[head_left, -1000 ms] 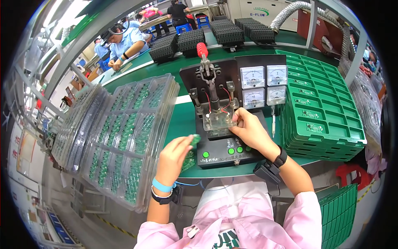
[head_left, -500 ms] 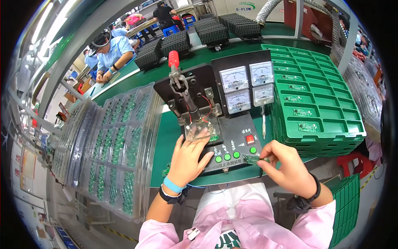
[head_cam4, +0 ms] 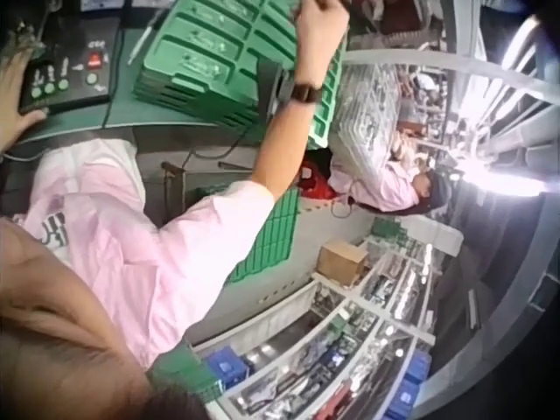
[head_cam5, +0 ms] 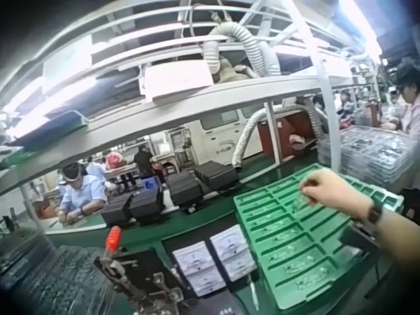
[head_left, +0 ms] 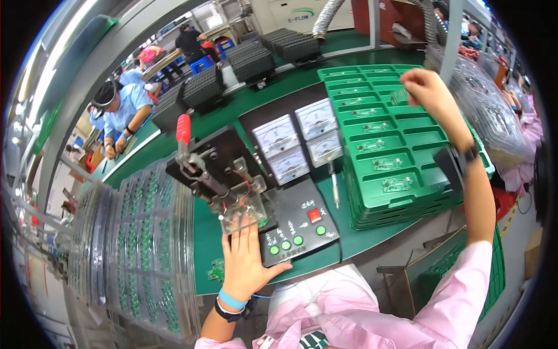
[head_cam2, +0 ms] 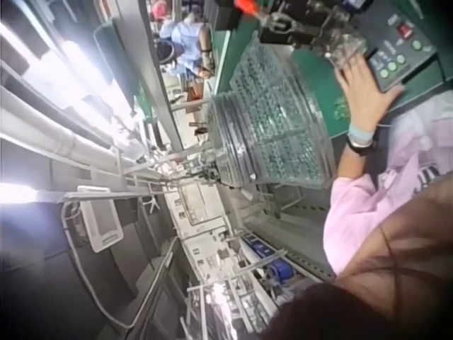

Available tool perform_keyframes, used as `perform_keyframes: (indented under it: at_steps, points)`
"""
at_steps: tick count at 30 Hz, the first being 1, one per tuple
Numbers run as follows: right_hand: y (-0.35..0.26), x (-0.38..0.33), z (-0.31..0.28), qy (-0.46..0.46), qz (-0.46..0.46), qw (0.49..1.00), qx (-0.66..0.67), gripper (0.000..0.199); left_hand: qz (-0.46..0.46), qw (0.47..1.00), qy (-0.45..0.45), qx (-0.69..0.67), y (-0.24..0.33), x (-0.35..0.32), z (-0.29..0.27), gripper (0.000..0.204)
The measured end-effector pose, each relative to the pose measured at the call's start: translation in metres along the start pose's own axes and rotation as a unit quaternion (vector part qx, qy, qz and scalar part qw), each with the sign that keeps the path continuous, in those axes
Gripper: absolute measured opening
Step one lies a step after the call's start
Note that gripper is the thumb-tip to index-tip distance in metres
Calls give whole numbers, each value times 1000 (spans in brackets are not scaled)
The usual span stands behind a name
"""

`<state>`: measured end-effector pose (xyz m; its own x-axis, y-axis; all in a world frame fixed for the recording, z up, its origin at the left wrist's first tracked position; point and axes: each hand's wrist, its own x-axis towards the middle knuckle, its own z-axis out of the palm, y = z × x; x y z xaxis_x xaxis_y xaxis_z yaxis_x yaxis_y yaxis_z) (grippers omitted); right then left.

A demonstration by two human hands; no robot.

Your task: The person tests circuit boards by placing them into a testing machine, pulling a red lever, and pressing buttons. After each test, they lift the lever and place the board into a green tray.

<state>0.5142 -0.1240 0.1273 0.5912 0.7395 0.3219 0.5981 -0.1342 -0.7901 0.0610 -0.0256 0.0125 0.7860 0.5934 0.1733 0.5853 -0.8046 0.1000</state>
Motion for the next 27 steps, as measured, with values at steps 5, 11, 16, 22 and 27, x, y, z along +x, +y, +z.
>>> perform_keyframes:
  at_steps: [5, 11, 16, 22, 27]
  points:
    - [95, 97, -7, 88, 139, 982, 94, 23, -6, 1000, -7, 27, 13, 1, -3, 115]
    - [124, 113, 1, 146, 167, 949, 223, 29, 49, 991, -82, -92, 10, -24, -49, 93]
    - [82, 93, 4, 146, 106, 976, 122, 29, 57, 934, 352, 11, 4, 37, -100, 72]
    - [-54, -61, 75, -41, -176, 885, -429, 12, 158, 826, 372, -394, -36, 68, -112, 76]
    - [-97, -174, 116, -137, -390, 872, -260, 22, 229, 821, 356, -383, -21, 3, -65, 42]
